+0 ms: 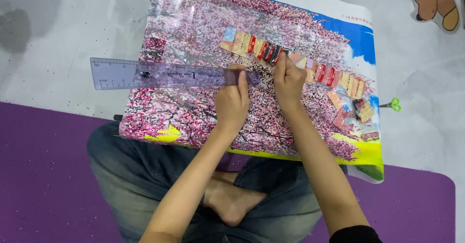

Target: The person works on a diamond painting by placing resin diamonds onto a canvas with tweezers, using a ruler to align the rows of diamonds, then pressing the diamonds into place by hand.

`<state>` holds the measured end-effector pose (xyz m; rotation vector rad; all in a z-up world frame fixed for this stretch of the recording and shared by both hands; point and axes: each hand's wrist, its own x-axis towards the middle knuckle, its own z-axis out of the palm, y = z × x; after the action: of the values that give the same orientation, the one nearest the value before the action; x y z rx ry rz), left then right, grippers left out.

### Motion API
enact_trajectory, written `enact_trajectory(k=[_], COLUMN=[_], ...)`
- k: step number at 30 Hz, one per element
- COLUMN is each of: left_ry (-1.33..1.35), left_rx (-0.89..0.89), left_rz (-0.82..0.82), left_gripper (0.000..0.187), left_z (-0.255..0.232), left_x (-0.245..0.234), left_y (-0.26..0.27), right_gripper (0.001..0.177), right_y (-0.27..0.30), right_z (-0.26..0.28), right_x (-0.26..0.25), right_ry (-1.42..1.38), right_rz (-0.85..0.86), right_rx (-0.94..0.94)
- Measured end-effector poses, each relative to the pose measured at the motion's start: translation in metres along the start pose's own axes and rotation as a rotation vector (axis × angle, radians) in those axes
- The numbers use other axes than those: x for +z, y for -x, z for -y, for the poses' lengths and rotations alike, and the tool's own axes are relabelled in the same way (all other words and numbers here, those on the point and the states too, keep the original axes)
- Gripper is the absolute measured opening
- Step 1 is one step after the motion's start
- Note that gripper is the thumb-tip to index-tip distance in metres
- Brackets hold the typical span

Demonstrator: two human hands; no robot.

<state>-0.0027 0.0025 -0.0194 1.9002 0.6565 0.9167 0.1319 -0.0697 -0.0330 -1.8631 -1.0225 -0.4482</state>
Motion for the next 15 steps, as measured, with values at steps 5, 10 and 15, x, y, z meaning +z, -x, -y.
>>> enact_trajectory(k=[5,10,15], left_ry=[0.002,0.011,0.069], left_rx=[-0.003,-0.003,0.02], left_rz=[0.006,0.014,0.039], left_gripper=[0.02,0.02,0.02], left_z=[0.002,0.004,0.009], left_x=[0.0,0.001,0.003], left_y=[0.0,0.0,0.002], right_gripper=[0.048,0.047,0.049], right_y=[0.002,0.003,0.005], right_z=[-0.004,-0.007,-0.032], right_x=[0.002,0.001,-0.008], right_ry=[-0.006,-0.003,-0.25], right_rz=[0.03,-0.022,-0.102], right_rx=[-0.012,0.015,0.274])
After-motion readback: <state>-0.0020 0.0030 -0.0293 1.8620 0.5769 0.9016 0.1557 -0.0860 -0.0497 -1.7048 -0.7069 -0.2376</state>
